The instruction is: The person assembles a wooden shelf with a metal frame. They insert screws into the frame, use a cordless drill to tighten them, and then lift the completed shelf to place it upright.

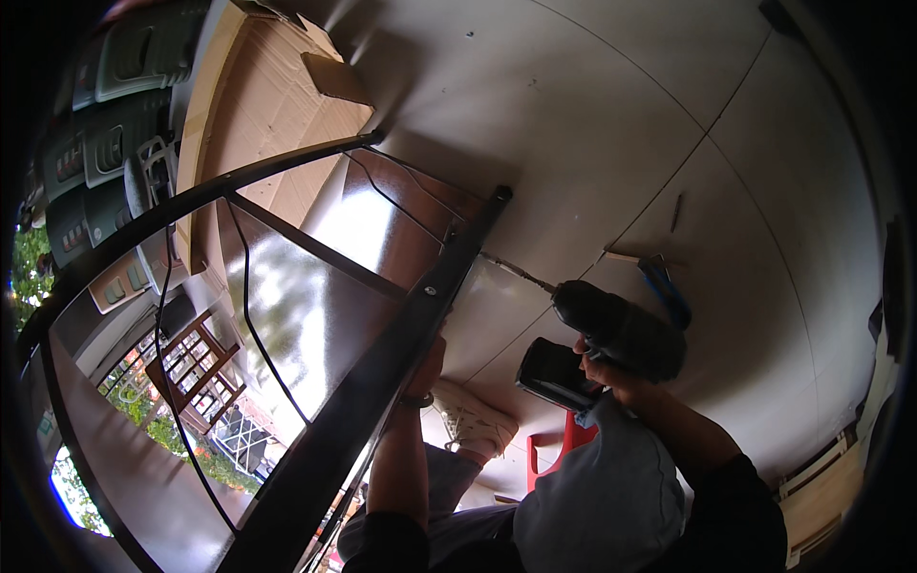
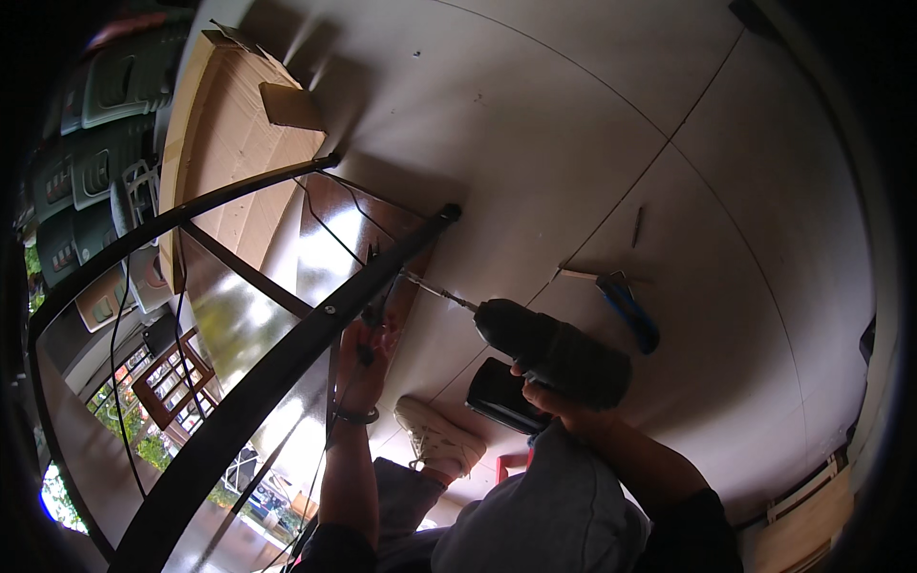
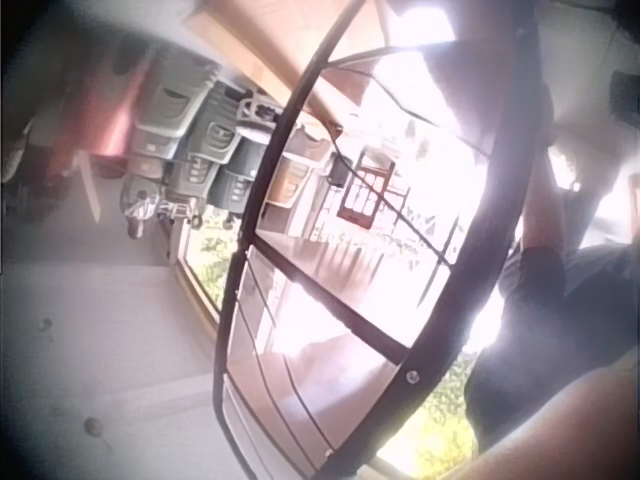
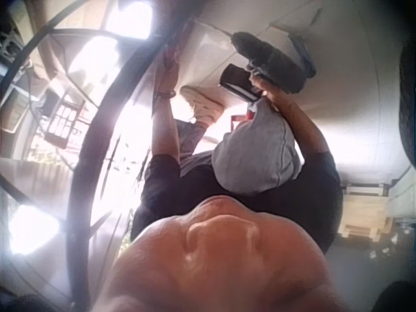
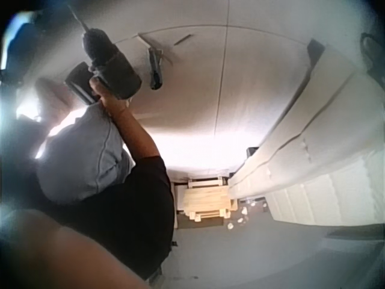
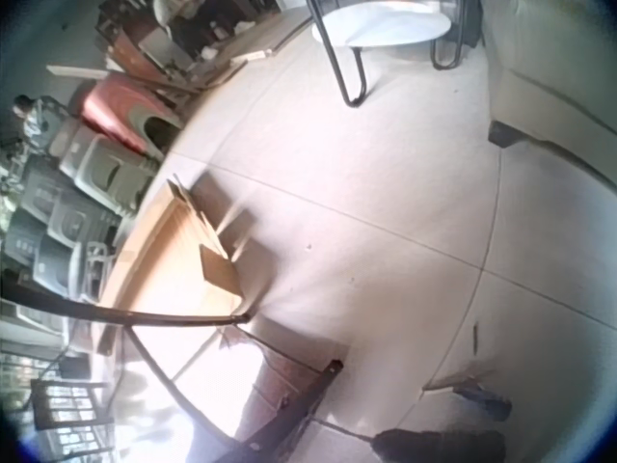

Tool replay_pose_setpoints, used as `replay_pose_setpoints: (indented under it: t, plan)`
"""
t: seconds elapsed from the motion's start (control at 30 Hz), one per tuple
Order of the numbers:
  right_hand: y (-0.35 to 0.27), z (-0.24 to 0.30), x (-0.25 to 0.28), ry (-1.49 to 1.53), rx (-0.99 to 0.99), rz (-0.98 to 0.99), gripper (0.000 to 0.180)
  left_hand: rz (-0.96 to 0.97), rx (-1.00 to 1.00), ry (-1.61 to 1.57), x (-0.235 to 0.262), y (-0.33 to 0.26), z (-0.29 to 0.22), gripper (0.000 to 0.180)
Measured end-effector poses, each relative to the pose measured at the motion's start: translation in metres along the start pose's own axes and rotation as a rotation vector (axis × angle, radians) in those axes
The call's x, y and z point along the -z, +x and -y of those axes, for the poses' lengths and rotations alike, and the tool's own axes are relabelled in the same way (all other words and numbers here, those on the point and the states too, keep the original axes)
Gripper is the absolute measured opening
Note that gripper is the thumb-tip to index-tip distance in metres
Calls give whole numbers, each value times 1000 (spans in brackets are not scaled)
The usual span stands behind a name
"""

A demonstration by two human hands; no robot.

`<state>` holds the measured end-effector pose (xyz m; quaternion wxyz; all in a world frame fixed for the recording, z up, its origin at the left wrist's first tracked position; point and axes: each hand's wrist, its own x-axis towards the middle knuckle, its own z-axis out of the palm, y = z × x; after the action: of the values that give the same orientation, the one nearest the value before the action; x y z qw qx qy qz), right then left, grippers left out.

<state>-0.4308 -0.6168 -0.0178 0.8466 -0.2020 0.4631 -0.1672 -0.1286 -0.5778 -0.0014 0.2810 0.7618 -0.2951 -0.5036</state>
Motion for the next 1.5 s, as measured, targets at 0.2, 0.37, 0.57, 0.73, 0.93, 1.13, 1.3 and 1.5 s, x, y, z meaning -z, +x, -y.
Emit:
replay_pose_setpoints:
  t: [0.2, 0.37, 0.57, 0.73, 0.93, 1.13, 1.3, 1.5]
  plan:
    - [3, 9, 0, -156, -35, 17, 27, -107, 227, -521, 4, 4, 5, 16]
    - [1, 18, -5, 58, -127, 37, 28, -61, -43, 244, -4, -6, -14, 18]
    - [9, 30, -7, -21, -51, 40, 35, -30, -99, 151, -2, 8, -11, 17]
    - [33, 18, -8, -251, 191, -19, 45, 3, -236, 10, 14, 17, 7, 22]
    - [54, -10, -11, -315, 542, -17, 45, 207, -257, -267, 12, 23, 10, 42]
    - [-2, -18, 6, -230, 572, -201, 41, 61, 112, -410, 3, -20, 33, 50]
    - [-58, 26, -15, -158, 710, -179, 45, 227, 86, -430, 6, -103, 33, 48]
    - [-154, 85, -94, -119, 893, -72, 51, 262, -212, -644, 52, -249, -42, 47]
